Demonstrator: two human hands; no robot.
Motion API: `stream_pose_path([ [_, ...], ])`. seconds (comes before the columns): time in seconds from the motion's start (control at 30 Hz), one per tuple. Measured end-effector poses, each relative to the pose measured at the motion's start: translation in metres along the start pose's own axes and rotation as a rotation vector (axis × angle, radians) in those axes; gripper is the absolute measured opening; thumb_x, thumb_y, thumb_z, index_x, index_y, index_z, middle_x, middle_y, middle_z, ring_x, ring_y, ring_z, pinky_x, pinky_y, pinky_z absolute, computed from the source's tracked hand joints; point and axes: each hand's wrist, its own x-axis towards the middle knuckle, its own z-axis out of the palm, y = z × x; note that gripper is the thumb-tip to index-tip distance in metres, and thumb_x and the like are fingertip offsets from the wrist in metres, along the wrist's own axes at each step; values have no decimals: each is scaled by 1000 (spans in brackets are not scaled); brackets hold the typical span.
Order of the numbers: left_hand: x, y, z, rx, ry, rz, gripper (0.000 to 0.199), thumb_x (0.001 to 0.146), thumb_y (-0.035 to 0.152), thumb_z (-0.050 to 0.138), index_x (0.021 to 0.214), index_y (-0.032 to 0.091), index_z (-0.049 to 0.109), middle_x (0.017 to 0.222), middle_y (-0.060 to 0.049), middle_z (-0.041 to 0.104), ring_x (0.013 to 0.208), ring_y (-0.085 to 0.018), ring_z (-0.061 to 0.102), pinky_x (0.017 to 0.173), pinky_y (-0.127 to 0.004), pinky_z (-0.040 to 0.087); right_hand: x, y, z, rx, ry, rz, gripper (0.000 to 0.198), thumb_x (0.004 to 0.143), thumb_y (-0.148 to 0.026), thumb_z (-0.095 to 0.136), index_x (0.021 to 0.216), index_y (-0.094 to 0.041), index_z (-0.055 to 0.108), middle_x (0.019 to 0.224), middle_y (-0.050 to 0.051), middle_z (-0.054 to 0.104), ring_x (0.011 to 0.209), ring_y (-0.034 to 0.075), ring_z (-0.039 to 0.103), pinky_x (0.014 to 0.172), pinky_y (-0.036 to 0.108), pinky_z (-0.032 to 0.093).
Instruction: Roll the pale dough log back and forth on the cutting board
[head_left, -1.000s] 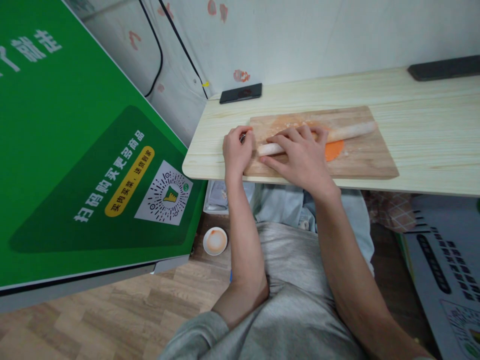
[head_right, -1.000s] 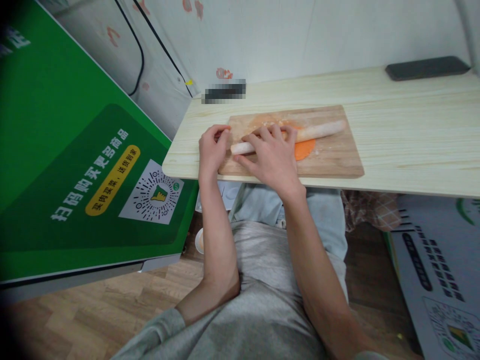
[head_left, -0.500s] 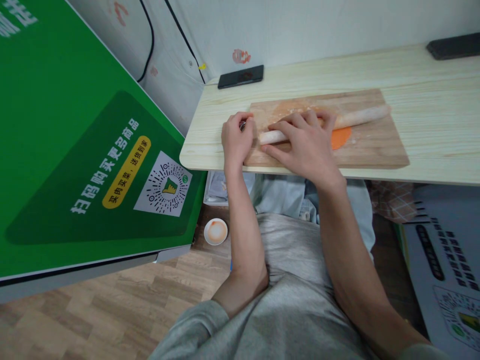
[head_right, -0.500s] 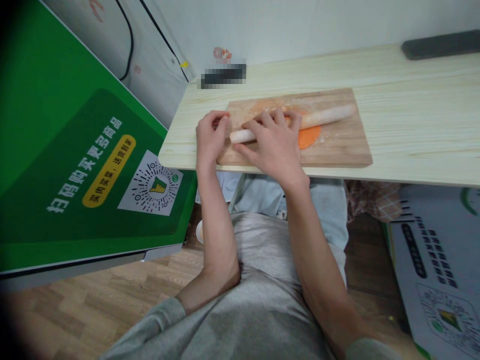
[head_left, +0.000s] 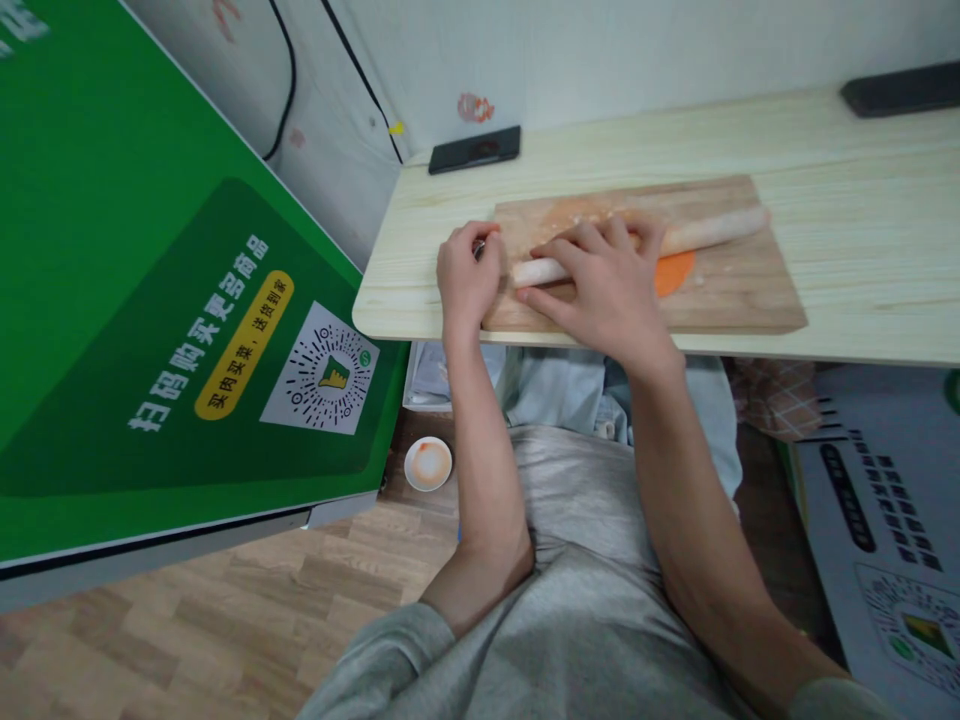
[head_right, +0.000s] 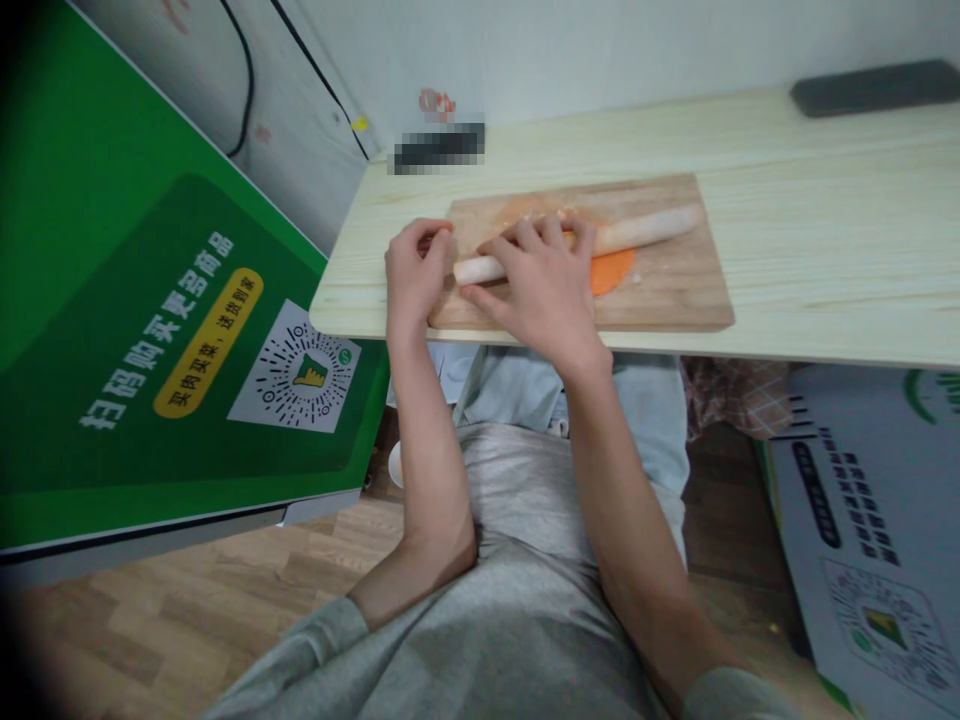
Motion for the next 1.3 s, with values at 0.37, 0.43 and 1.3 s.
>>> stream_pose_path([
  [0.37, -6, 11, 2, 1, 60, -26, 20, 104, 13, 59, 106, 21, 77, 113, -7, 82, 108, -24, 76, 104, -39, 59, 0, 5, 7, 10, 71, -34, 48, 112, -64, 53, 130, -25, 76, 134, 11, 75, 131, 39, 56, 118, 61, 32],
  [0.43, -7, 12, 2, -3, 62, -36, 19, 104, 14, 60, 105, 21, 78, 113, -7, 83, 108, -24, 76, 104, -39, 59, 1, 5, 6, 4, 57, -26, 46, 111, -61, 57, 130, -25, 76, 135, 11, 75, 131, 39, 56, 118, 60, 31],
  [1.3, -9, 19, 1, 9, 61, -70, 20, 104, 16, 62, 109, 20, 80, 115, -9, 83, 109, -25, 77, 104, -39, 58, -3, 7, -3, -11, -24, -45, 48, 109, -56, 65, 143, -23, 72, 157, 13, 68, 145, 38, 55, 126, 60, 28],
])
